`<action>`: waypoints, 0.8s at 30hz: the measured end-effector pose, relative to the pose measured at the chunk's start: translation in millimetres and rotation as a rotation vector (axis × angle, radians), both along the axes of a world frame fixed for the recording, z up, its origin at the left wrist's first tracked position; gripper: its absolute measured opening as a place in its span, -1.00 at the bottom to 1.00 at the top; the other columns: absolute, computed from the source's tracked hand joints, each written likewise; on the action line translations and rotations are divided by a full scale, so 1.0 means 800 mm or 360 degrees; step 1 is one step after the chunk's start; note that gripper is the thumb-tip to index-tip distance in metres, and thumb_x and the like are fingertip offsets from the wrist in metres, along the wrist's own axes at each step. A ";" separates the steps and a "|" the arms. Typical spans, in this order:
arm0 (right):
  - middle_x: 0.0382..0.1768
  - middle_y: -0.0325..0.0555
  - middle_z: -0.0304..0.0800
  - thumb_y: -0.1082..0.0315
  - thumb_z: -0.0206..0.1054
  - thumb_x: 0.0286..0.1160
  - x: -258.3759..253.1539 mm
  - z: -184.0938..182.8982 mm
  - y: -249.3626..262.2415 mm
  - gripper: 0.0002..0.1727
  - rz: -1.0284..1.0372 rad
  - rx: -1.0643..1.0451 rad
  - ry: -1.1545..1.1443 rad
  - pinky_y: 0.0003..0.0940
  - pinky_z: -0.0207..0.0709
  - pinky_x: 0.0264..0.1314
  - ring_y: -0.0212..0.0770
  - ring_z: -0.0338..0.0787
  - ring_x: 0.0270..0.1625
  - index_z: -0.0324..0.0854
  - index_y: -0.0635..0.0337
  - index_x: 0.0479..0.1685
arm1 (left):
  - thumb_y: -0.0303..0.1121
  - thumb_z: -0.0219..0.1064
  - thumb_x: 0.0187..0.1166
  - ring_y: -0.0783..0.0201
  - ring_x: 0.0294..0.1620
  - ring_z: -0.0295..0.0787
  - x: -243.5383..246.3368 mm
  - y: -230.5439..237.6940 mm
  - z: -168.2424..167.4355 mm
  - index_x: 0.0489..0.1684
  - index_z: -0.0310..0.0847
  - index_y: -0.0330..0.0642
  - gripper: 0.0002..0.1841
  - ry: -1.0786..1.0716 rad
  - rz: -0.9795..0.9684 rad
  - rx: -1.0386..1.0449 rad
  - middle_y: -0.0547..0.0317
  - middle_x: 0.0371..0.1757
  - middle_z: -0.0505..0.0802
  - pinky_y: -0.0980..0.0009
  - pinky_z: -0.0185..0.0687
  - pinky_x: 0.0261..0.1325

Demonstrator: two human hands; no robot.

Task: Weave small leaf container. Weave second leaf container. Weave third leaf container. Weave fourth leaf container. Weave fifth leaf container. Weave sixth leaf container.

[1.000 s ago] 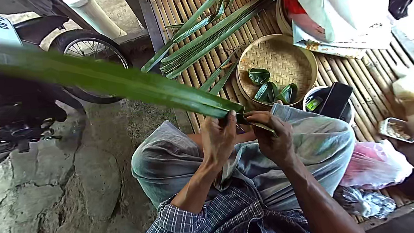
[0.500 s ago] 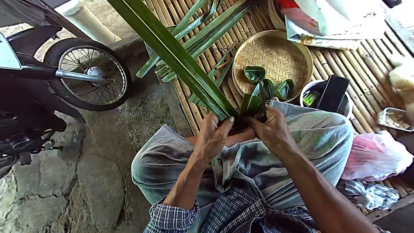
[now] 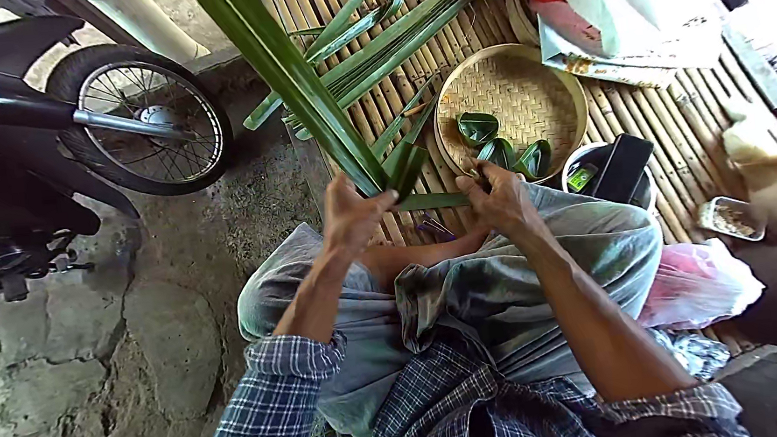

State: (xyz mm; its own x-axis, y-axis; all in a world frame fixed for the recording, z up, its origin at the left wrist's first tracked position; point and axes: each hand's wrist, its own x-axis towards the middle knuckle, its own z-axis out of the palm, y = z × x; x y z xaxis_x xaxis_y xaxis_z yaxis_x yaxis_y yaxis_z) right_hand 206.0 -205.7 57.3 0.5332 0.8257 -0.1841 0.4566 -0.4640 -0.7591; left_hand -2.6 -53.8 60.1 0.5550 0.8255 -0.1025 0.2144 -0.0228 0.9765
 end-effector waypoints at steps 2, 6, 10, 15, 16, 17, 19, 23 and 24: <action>0.21 0.12 0.82 0.17 0.09 0.73 0.014 -0.030 0.012 -0.43 0.0088 -0.0229 -0.0176 0.24 0.63 0.30 0.10 0.83 0.20 0.42 0.10 0.71 | -0.61 0.64 0.13 0.12 -0.05 0.95 -0.012 0.030 -0.013 0.19 0.64 -0.25 -0.45 0.0038 0.0124 0.0080 0.05 0.03 0.91 0.01 0.97 0.02; 0.29 0.31 0.73 0.39 0.13 0.67 -0.005 -0.085 0.029 -0.38 0.0390 -0.0539 -0.0373 0.35 0.61 0.30 0.31 0.77 0.29 0.29 0.20 0.76 | -0.67 0.49 0.34 0.27 -0.02 0.81 -0.020 -0.007 0.024 0.26 0.49 -0.23 -0.51 0.0368 0.0262 -0.0005 0.04 0.04 0.80 0.26 0.81 0.07; 0.14 0.25 0.81 0.40 0.23 0.56 -0.017 -0.123 0.053 -0.40 0.0446 -0.0764 -0.0543 0.28 0.65 0.23 0.29 0.80 0.25 0.38 0.13 0.66 | -0.66 0.55 0.27 0.12 -0.05 0.91 -0.025 0.012 -0.028 0.30 0.55 -0.23 -0.45 0.0113 0.0311 -0.0122 -0.02 0.07 0.87 0.10 0.93 -0.01; 0.15 0.30 0.74 0.30 0.29 0.55 -0.040 -0.124 0.057 -0.53 0.0383 -0.0581 -0.0993 0.32 0.59 0.09 0.40 0.67 0.30 0.55 0.24 0.44 | -0.59 0.58 0.23 0.06 -0.11 0.93 -0.034 0.037 -0.057 0.25 0.61 -0.17 -0.47 0.0009 0.0341 -0.0194 0.02 0.04 0.90 0.02 0.93 -0.09; 0.18 0.29 0.72 0.18 0.33 0.54 -0.046 -0.118 0.054 -0.52 0.0428 -0.0598 -0.0984 0.32 0.60 0.06 0.40 0.68 0.30 0.58 0.25 0.36 | -0.57 0.58 0.24 0.07 -0.11 0.93 -0.034 0.038 -0.057 0.26 0.61 -0.16 -0.48 0.0007 0.0345 -0.0209 0.02 0.04 0.90 0.02 0.92 -0.09; 0.25 0.29 0.70 0.00 0.39 0.53 -0.053 -0.113 0.052 -0.43 0.0481 -0.0702 -0.0878 0.32 0.60 0.11 0.38 0.66 0.34 0.59 0.25 0.34 | -0.57 0.58 0.25 0.06 -0.11 0.93 -0.034 0.038 -0.057 0.26 0.61 -0.16 -0.48 0.0001 0.0348 -0.0229 0.01 0.05 0.89 0.02 0.92 -0.10; 0.40 0.29 0.63 -0.24 0.43 0.45 -0.064 -0.104 0.053 -0.21 0.0551 -0.1060 -0.0595 0.35 0.55 0.27 0.34 0.62 0.45 0.55 0.25 0.43 | -0.60 0.57 0.27 0.02 -0.12 0.93 -0.031 0.038 -0.058 0.27 0.61 -0.19 -0.48 -0.0044 0.0336 -0.0272 -0.03 0.06 0.89 0.01 0.93 -0.11; 0.25 0.26 0.74 -0.12 0.47 0.42 -0.068 -0.107 0.066 -0.26 0.0585 -0.1433 -0.0469 0.30 0.57 0.24 0.28 0.73 0.35 0.47 0.21 0.44 | -0.57 0.59 0.26 0.10 -0.07 0.93 -0.032 0.035 -0.059 0.30 0.59 -0.15 -0.46 0.0049 0.0279 -0.0204 0.03 0.06 0.89 0.05 0.92 -0.05; 0.23 0.26 0.75 -0.04 0.46 0.43 -0.070 -0.107 0.068 -0.32 0.0592 -0.1445 -0.0485 0.30 0.59 0.21 0.28 0.75 0.33 0.47 0.22 0.42 | -0.56 0.60 0.25 0.12 -0.07 0.93 -0.033 0.035 -0.060 0.28 0.60 -0.15 -0.46 0.0077 0.0275 -0.0168 0.05 0.05 0.90 0.05 0.93 -0.03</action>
State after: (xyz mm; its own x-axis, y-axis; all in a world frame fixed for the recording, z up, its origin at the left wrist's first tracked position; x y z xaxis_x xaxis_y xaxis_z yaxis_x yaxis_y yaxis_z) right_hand 149.6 -151.3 -28.4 0.4007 0.5649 -0.7213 0.8032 -0.5953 -0.0201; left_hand -28.7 -25.8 11.7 0.3984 0.8913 -0.2164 0.2527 0.1201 0.9600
